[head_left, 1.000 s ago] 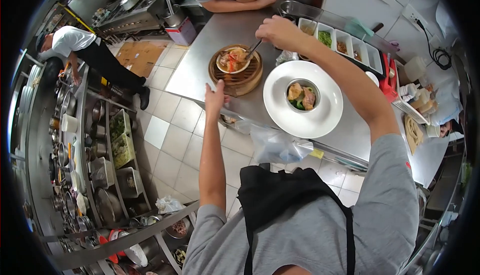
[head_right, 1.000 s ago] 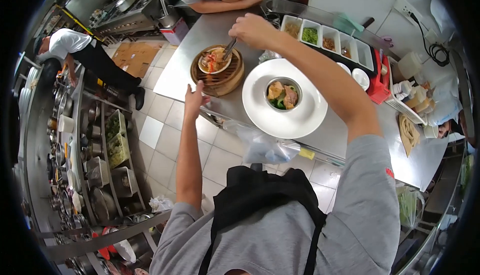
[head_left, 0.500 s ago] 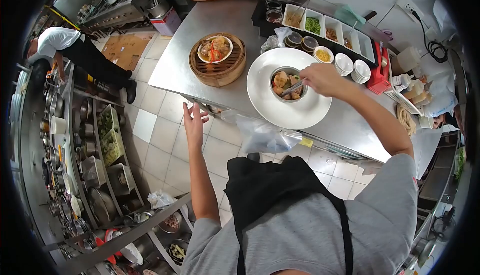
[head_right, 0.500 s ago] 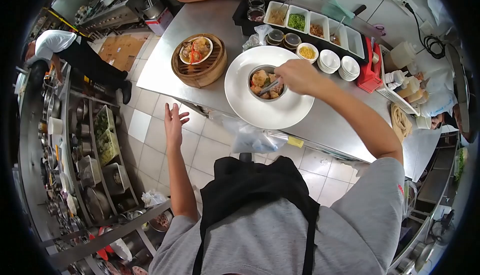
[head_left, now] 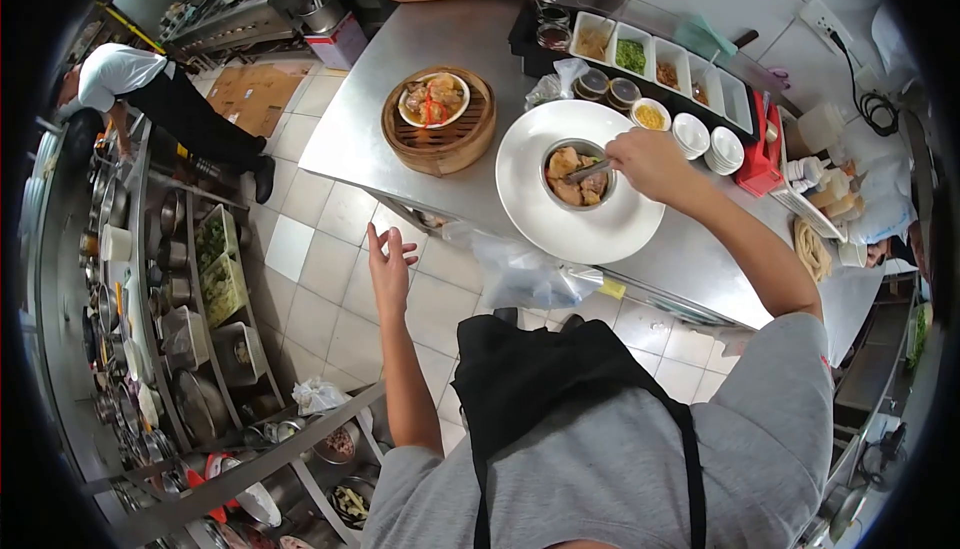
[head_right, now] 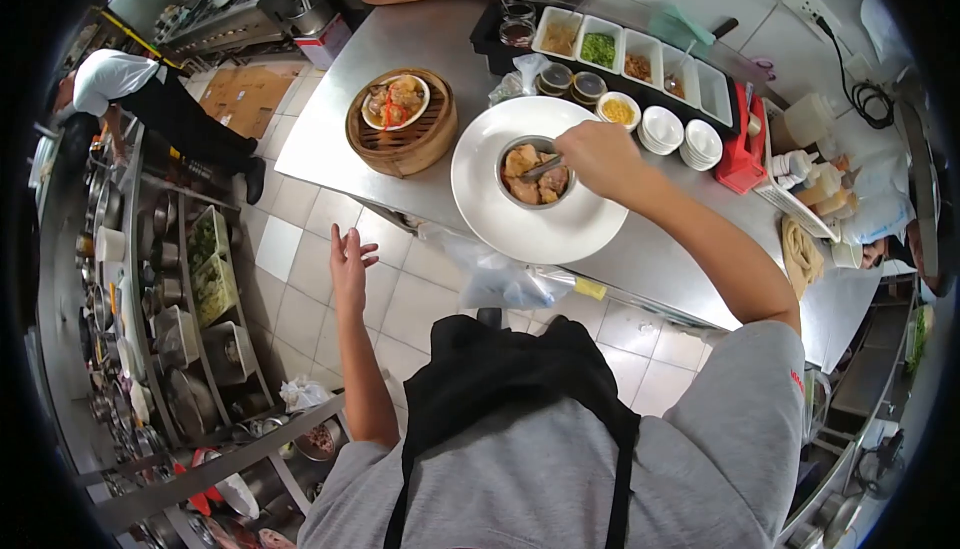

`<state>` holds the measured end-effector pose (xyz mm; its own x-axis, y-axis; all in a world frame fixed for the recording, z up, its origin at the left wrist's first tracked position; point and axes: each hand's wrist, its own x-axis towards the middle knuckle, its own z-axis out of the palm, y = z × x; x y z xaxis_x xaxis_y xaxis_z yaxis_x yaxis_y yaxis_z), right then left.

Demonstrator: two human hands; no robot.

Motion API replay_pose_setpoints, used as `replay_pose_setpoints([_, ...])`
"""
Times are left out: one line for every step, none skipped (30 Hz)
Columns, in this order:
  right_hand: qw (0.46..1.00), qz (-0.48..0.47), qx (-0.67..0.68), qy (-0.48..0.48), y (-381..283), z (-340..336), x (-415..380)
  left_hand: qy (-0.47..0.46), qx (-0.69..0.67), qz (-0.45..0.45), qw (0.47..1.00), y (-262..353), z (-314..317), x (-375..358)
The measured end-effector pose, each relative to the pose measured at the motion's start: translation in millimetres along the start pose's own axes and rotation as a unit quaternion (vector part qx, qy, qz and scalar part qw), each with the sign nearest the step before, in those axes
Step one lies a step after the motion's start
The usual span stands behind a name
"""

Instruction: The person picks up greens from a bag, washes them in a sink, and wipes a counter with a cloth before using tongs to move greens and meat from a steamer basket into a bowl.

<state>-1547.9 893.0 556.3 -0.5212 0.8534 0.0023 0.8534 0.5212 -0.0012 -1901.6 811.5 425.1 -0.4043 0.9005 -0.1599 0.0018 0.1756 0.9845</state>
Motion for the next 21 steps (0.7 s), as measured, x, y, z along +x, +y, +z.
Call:
replay_pose_setpoints([1.0, 0.006, 0.01, -0.004, 6, -5, 0, -0.003, 0.002, 0.0, 1.0, -1, -2, -2])
replay_pose_setpoints([1.0, 0.0, 0.009, -0.002, 8, -14, 3, -0.005, 0.004, -0.002, 1.0, -3, -6, -5])
replay_pose_setpoints([0.999, 0.011, 0.019, 0.037, 9, -26, 6, -0.002, 0.01, -0.006, 1.0, -5, -9, -5])
replay_pose_setpoints([0.997, 0.022, 0.029, 0.075, 10, -37, 10, 0.003, 0.007, -0.006, 1.0, -8, -11, -6])
replay_pose_setpoints([0.995, 0.0, 0.017, 0.098, 8, -46, 19, 0.004, 0.007, -0.012, 1.0, -11, -13, -7])
replay_pose_setpoints([0.995, -0.004, 0.016, 0.098, 3, -46, 31, 0.004, 0.008, -0.019, 1.0, -14, -15, -9])
replay_pose_setpoints([0.988, -0.02, 0.03, 0.148, -2, -44, 47, 0.007, 0.006, -0.017, 1.0, -17, -16, -10])
replay_pose_setpoints([0.978, -0.036, 0.044, 0.199, -8, -40, 65, 0.009, -0.001, -0.018, 1.0, -20, -16, -11])
replay_pose_setpoints([0.977, -0.046, 0.036, 0.206, -11, -31, 87, 0.012, -0.007, -0.02, 1.0, -23, -17, -14])
replay_pose_setpoints([0.975, -0.055, 0.029, 0.214, -14, -19, 109, 0.017, -0.008, -0.017, 1.0, -24, -20, -17])
replay_pose_setpoints([0.974, -0.061, 0.028, 0.217, -18, -8, 127, 0.019, -0.012, -0.016, 1.0, -25, -22, -20])
replay_pose_setpoints([0.968, -0.077, 0.017, 0.236, -22, 3, 144, 0.021, -0.015, -0.014, 1.0, -26, -25, -22])
replay_pose_setpoints([0.962, -0.094, 0.005, 0.255, -24, 12, 156, 0.028, -0.015, -0.016, 0.999, -32, -29, -23])
replay_pose_setpoints([0.961, -0.099, 0.004, 0.258, -26, 19, 162, 0.033, -0.017, -0.013, 0.999, -34, -33, -26])
replay_pose_setpoints([0.962, -0.104, 0.004, 0.254, -30, 24, 168, 0.044, -0.013, -0.022, 0.999, -36, -37, -29])
replay_pose_setpoints([0.963, -0.108, 0.004, 0.249, -32, 30, 173, 0.055, -0.01, -0.032, 0.998, -39, -40, -32])
replay_pose_setpoints([0.965, -0.114, -0.007, 0.238, -34, 34, 175, 0.06, -0.011, -0.031, 0.998, -42, -44, -35])
replay_pose_setpoints([0.964, -0.118, -0.007, 0.239, -34, 38, 177, 0.068, -0.007, -0.036, 0.997, -46, -48, -38])
replay_pose_setpoints([0.96, -0.124, -0.012, 0.25, -34, 42, 179, 0.077, -0.002, -0.042, 0.996, -49, -52, -41])
replay_pose_setpoints([0.957, -0.127, -0.016, 0.262, -35, 43, 179, 0.08, -0.002, -0.041, 0.996, -50, -54, -44])
replay_pose_setpoints([0.956, -0.124, -0.003, 0.266, -35, 44, 179, 0.08, -0.008, -0.047, 0.996, -50, -56, -48])
